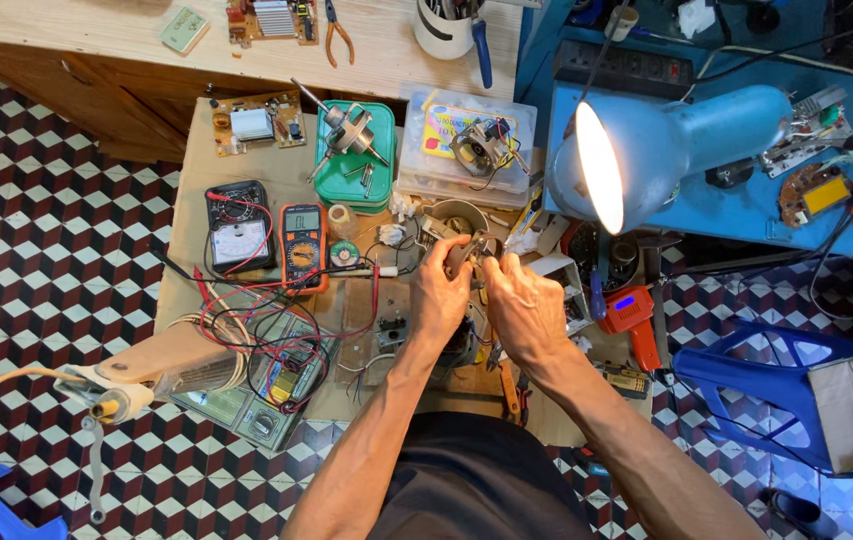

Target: The person disassembles a small electric motor, cleans internal components with a cloth and liquid, and uses pliers to adjust parts. They reassemble the motor and test it with a multimeter and power source.

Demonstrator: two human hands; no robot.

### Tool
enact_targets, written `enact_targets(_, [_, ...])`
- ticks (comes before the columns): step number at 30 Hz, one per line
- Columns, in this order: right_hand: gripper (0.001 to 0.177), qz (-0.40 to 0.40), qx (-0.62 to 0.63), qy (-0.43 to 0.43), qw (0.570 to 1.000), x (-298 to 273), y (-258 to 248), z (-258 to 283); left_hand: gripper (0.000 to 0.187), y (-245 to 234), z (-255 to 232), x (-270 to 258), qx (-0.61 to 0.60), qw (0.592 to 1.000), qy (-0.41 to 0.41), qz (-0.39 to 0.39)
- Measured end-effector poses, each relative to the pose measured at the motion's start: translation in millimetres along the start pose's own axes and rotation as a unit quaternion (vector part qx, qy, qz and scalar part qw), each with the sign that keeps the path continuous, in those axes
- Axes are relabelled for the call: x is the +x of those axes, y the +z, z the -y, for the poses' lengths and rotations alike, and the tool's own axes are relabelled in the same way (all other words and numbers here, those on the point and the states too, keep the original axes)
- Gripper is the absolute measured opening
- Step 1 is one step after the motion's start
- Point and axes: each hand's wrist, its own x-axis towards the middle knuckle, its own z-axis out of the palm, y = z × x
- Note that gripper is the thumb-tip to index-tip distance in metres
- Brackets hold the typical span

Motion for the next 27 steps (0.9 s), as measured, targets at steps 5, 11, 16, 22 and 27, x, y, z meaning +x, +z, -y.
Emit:
enact_targets(5, [0.017, 0.054, 0.089, 0.089, 0.991, 6, -12, -1, 0.033, -3, -2, -4, -0.019, 1.000, 0.008, -0.002])
enact_targets(11, [0.026, 0.235, 0.398, 0.297, 0.836, 21, -22, -17, 0.032, -5, 0, -8, -0.026, 0.998, 0.056, -0.010])
enact_targets(16, [0.025, 0.050, 0.144, 0.059, 0.987, 8, -18, -10, 0.033, -1, -3, -7, -0.010, 0.997, 0.073, -0.016])
enact_targets(22, [0.022, 0.077, 0.131, 0.092, 0.984, 7, -21, -8, 0.033, -4, -3, -7, 0.000, 0.998, 0.061, -0.014])
enact_targets(27, [0.035, 0.217, 0.391, 0.289, 0.847, 14, -23, -16, 0.032, -5, -4, -9, -0.005, 0.999, 0.039, -0.006])
